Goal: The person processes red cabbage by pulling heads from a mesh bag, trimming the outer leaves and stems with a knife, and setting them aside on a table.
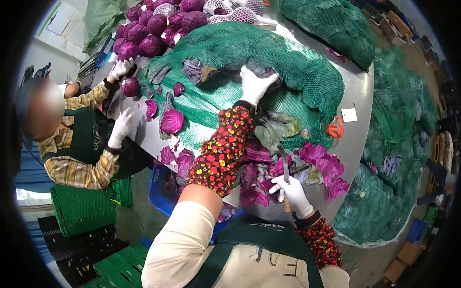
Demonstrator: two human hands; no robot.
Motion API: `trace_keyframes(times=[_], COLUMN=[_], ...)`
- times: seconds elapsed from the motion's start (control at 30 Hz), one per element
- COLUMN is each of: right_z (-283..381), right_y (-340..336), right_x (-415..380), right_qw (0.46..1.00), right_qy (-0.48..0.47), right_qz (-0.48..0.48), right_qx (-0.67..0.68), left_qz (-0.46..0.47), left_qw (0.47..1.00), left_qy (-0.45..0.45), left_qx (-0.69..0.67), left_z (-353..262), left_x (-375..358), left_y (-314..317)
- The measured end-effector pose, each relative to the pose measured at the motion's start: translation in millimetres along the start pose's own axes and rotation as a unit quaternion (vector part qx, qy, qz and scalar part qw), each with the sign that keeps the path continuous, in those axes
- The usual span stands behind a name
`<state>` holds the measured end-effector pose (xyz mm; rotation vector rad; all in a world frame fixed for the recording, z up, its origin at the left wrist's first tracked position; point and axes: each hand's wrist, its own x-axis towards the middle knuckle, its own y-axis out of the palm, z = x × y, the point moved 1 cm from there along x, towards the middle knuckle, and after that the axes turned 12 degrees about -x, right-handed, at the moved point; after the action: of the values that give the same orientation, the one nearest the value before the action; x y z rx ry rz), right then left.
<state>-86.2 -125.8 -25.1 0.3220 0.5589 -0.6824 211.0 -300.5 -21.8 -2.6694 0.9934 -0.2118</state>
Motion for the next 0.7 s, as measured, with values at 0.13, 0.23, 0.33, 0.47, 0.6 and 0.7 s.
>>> trace_keyframes(times=[0.13, 0.23, 0.33, 0.47, 0.6, 0.7], right_z=[-11.0, 3.9, 13.6, 26.4, 29.6, 25.6], right_y=[-8.6, -10.0, -15.0, -15.7, 13.9, 40.7], right_x=[1.0, -9.5, -20.6, -32.9, -24.1, -13.1], right_qw=[1.000, 1.000, 0.998, 0.994, 0.972, 0.977], right_qy=[0.018, -0.010, -0.052, -0.095, -0.052, -0.052], right_qz=[-0.005, -0.009, -0.026, -0.055, 0.034, -0.002], right_qx=[0.023, -0.010, -0.006, 0.009, 0.227, 0.207], left_qz=[0.003, 0.111, 0.172, 0.230, 0.258, 0.255], left_qw=[0.986, 0.901, 0.853, 0.791, 0.886, 0.954], left_qy=[0.055, -0.011, -0.260, -0.284, -0.114, 0.140], left_qx=[-0.158, -0.419, -0.418, -0.490, -0.369, 0.075], left_z=[18.4, 24.1, -10.1, 15.8, -31.1, -56.0], left_x=[1.2, -2.4, -56.6, -112.3, -202.8, -242.0], left_y=[-6.2, -15.5, -64.9, -104.2, -162.2, -205.0])
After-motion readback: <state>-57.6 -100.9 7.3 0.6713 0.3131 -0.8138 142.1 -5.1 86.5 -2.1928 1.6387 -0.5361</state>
